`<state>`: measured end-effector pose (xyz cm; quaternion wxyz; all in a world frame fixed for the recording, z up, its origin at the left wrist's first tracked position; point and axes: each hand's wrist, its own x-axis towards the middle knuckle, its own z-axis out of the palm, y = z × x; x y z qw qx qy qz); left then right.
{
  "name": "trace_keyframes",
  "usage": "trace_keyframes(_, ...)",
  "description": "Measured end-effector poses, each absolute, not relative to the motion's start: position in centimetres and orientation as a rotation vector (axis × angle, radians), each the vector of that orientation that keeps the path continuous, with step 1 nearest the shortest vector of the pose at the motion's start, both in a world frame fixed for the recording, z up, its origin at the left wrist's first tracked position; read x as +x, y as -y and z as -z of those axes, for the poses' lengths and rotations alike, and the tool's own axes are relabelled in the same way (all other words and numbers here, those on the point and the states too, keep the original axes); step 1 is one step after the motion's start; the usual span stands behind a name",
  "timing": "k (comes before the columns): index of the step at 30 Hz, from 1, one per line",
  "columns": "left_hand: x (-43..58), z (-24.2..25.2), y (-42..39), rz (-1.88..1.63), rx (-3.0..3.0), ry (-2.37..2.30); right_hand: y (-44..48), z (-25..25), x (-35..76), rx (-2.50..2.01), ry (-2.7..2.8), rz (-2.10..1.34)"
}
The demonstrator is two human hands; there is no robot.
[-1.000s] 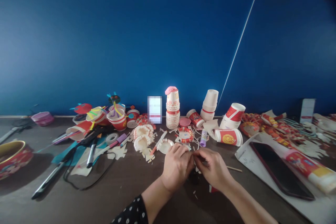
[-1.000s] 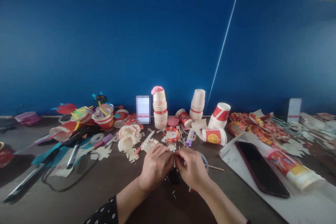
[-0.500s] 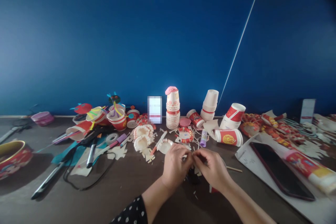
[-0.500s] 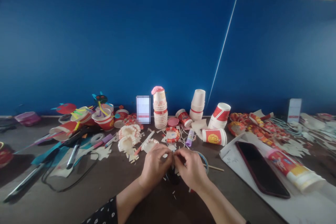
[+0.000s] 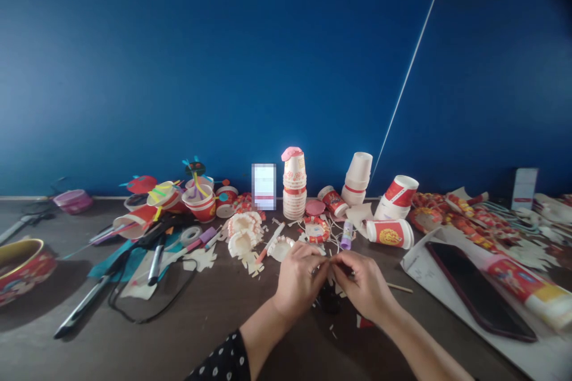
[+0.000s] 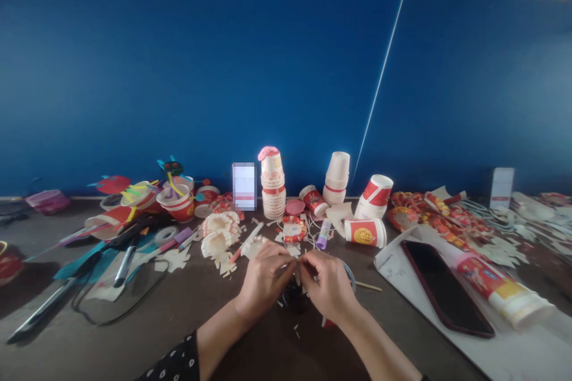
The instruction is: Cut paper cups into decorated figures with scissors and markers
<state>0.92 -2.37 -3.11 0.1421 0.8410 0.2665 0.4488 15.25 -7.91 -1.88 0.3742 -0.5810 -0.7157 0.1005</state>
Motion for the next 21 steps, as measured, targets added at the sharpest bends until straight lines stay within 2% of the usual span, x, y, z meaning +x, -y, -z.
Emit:
trace_keyframes(7,0.85,2.84,2.33,-1.276,2.598,-0.718,7.81,1.81,15.48,-1.491,1.91,-0.186)
trace_keyframes(21,1.15,2.89,2.94,-1.361,2.551,-0.745,8.08,1.68,14.92,-1.427,1.863,-0.256)
